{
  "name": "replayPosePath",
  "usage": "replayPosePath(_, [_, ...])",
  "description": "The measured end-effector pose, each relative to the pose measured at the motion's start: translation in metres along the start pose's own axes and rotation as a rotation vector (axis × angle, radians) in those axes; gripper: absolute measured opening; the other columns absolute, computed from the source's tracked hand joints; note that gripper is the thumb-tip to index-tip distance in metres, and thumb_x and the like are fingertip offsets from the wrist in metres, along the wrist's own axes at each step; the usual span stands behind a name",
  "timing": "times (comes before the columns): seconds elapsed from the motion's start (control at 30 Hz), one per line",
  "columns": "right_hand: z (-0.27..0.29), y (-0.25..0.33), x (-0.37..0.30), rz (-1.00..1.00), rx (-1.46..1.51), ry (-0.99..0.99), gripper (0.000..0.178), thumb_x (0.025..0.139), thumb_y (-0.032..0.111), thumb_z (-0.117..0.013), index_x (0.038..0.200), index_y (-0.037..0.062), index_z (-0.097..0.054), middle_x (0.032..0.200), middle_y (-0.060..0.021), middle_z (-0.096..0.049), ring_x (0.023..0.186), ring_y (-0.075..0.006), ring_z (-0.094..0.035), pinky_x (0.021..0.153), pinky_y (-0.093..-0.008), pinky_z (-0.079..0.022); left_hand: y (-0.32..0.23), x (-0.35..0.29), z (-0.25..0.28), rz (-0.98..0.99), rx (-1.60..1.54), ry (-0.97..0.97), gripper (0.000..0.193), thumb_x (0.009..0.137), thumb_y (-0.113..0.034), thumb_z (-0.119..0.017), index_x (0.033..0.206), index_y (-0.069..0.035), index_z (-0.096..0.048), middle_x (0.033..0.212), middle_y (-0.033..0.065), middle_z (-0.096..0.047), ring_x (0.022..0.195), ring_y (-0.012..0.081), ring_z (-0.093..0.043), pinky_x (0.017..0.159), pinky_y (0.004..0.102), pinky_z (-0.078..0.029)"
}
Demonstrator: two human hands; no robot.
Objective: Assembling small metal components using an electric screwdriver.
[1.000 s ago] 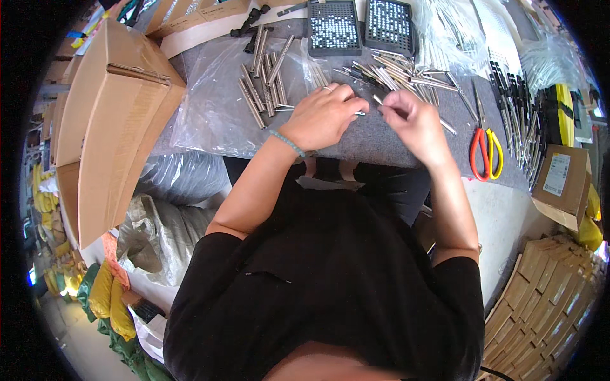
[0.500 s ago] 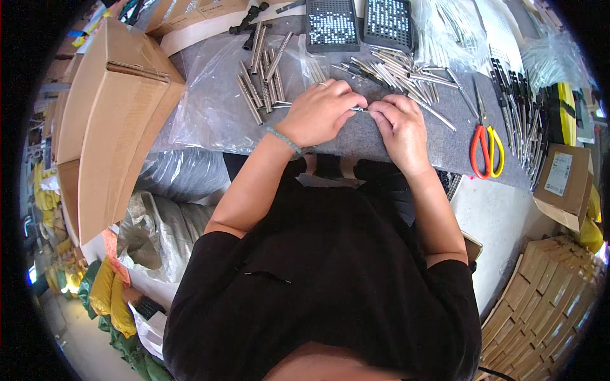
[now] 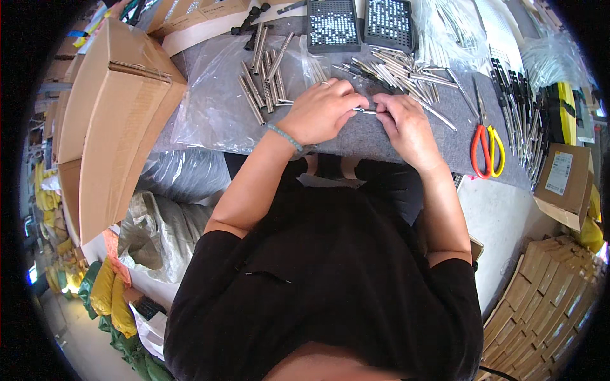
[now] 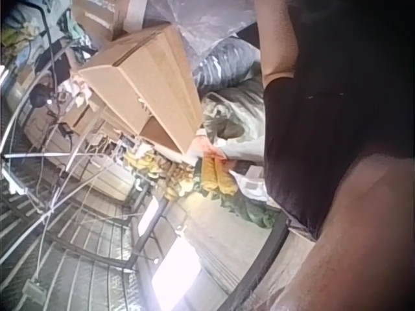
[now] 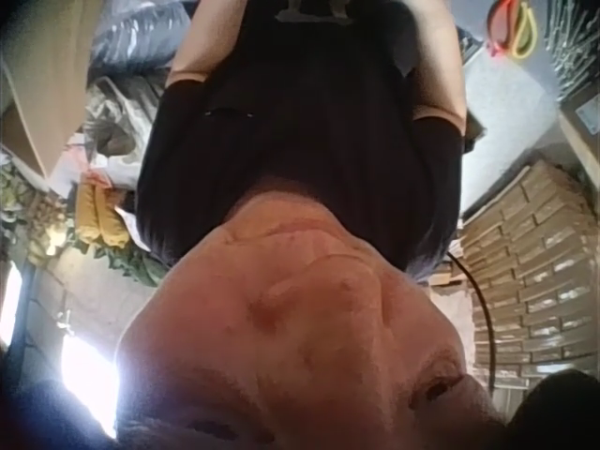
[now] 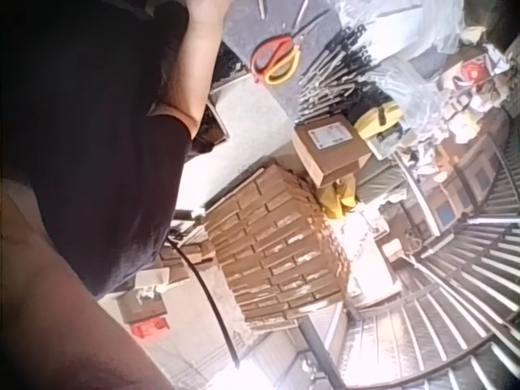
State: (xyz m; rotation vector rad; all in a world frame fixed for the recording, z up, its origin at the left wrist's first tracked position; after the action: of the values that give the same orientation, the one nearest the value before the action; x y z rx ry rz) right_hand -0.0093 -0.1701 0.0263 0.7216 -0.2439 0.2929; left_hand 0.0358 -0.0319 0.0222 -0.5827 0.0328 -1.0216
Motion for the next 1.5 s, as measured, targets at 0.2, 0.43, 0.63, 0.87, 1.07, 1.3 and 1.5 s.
replayPosePath(0.2, [-0.003, -0.001, 0.000, 0.042, -0.054, -0.001, 0.027, 0.077, 0.002, -0.061, 0.103, 0.0046, -0.056, 0.085, -0.0084, -0.059, 0.084, -0.0276, -0.056, 0.080, -0.0369, -0.042, 0.001, 0.003, 0.000, -0.006, -0.023, 0.024, 0.022, 0.080, -0.010, -0.060, 0.102, -0.012, -0.059, 0.094, 0.0089, -0.054, 0.093, 0.0286, -0.053, 0.082, 0.0373, -0.044])
replayPosePath(0.43, [-0.007, 0.003, 0.003, 0.003, 0.080, -0.049, 0.029, 0.076, 0.008, -0.065, 0.104, 0.0069, -0.056, 0.087, -0.0079, -0.060, 0.088, -0.0279, -0.057, 0.080, -0.0376, -0.043, 0.001, 0.006, 0.001, -0.029, -0.029, -0.031, 0.023, 0.079, -0.010, -0.061, 0.101, -0.008, -0.056, 0.093, 0.0104, -0.054, 0.092, 0.0287, -0.053, 0.082, 0.0386, -0.043])
replayPosePath(0.63, [-0.003, -0.002, 0.000, 0.035, -0.025, -0.104, 0.020, 0.072, 0.014, -0.070, 0.090, 0.0084, -0.063, 0.085, -0.0069, -0.061, 0.085, -0.0271, -0.058, 0.078, -0.0376, -0.043, 0.001, 0.005, 0.003, -0.001, -0.080, -0.048, 0.024, 0.077, -0.008, -0.062, 0.099, -0.007, -0.051, 0.088, 0.0095, -0.055, 0.087, 0.0273, -0.055, 0.077, 0.0379, -0.044])
replayPosePath(0.87, [-0.009, -0.005, 0.003, 0.058, -0.027, -0.115, 0.014, 0.072, 0.018, -0.071, 0.082, 0.0094, -0.066, 0.081, -0.0042, -0.061, 0.081, -0.0247, -0.058, 0.074, -0.0366, -0.042, 0.001, 0.005, 0.003, -0.007, -0.069, -0.076, 0.026, 0.076, -0.007, -0.064, 0.098, -0.006, -0.051, 0.087, 0.0084, -0.056, 0.084, 0.0259, -0.057, 0.075, 0.0371, -0.045])
replayPosePath(1.07, [-0.009, -0.005, 0.003, 0.024, 0.002, -0.061, 0.020, 0.072, 0.018, -0.071, 0.089, 0.0080, -0.065, 0.086, -0.0066, -0.061, 0.085, -0.0267, -0.057, 0.076, -0.0373, -0.043, 0.000, 0.005, 0.004, 0.003, -0.072, -0.077, 0.025, 0.076, -0.007, -0.064, 0.097, -0.006, -0.051, 0.089, 0.0085, -0.056, 0.084, 0.0259, -0.057, 0.075, 0.0373, -0.045])
replayPosePath(1.3, [0.007, -0.004, -0.008, 0.002, -0.051, -0.128, 0.021, 0.073, 0.014, -0.070, 0.091, 0.0061, -0.064, 0.089, -0.0095, -0.061, 0.088, -0.0282, -0.057, 0.081, -0.0376, -0.044, 0.000, 0.004, 0.000, 0.012, -0.013, -0.010, 0.028, 0.080, -0.010, -0.060, 0.108, -0.012, -0.057, 0.096, 0.0103, -0.055, 0.094, 0.0290, -0.054, 0.082, 0.0375, -0.044])
replayPosePath(1.5, [0.000, -0.004, -0.005, 0.030, -0.077, -0.085, 0.021, 0.074, 0.014, -0.069, 0.093, 0.0063, -0.064, 0.087, -0.0101, -0.061, 0.085, -0.0282, -0.058, 0.080, -0.0370, -0.046, 0.000, 0.004, -0.001, 0.001, -0.020, 0.016, 0.026, 0.081, -0.011, -0.059, 0.107, -0.014, -0.060, 0.097, 0.0096, -0.054, 0.094, 0.0294, -0.053, 0.084, 0.0375, -0.043])
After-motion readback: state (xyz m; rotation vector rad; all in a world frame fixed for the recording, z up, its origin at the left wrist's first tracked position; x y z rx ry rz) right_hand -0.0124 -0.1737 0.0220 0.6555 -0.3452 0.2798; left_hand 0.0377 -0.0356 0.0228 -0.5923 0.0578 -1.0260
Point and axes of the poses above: each hand's wrist, its own x-axis towards the middle knuckle, its own z-axis out of the back of the hand, y = z × x, the point moved 6 cm from there along x, towards the middle knuckle
